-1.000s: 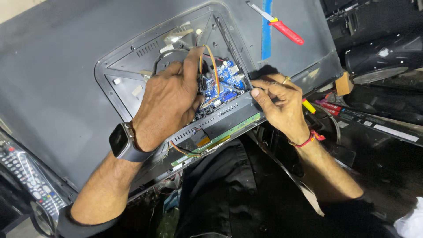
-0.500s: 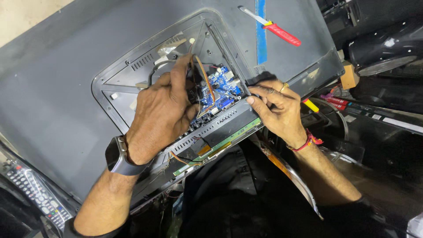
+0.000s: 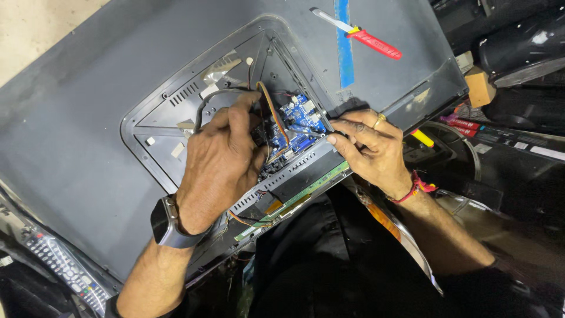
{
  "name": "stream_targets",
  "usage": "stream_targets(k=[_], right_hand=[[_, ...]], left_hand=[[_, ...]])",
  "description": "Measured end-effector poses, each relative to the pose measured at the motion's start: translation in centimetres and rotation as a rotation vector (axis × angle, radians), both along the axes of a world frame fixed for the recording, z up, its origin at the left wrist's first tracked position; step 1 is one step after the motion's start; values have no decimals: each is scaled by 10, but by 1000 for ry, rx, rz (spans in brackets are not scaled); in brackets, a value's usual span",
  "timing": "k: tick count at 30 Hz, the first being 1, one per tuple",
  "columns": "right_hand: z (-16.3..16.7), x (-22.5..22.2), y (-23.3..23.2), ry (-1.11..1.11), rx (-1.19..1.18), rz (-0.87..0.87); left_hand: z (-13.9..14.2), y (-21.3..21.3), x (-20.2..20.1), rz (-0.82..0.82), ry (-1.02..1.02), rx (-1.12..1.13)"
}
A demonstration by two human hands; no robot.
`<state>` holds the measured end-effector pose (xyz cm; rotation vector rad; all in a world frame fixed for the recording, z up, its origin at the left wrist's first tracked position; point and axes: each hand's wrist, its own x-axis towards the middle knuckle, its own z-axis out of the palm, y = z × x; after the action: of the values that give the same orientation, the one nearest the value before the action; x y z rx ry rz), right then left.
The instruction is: The person uses a screwdriver to remove screws and detach a circuit board from the back of a television. They disconnect wires, lift the board out, and set it aside.
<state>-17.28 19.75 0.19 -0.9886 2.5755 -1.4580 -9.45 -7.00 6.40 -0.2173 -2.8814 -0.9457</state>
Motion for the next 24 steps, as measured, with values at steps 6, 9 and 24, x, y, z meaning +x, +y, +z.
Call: stream_targets(k=[6, 9, 24], right_hand=[[5, -3, -2, 29, 44, 16], [7, -1, -6, -11, 10, 3], [18, -7, -3, 7, 125, 76]], left_hand=[[5, 1, -2, 55, -112, -10], [2, 1, -1, 74, -67, 14], [3, -7, 23, 207, -15, 323]])
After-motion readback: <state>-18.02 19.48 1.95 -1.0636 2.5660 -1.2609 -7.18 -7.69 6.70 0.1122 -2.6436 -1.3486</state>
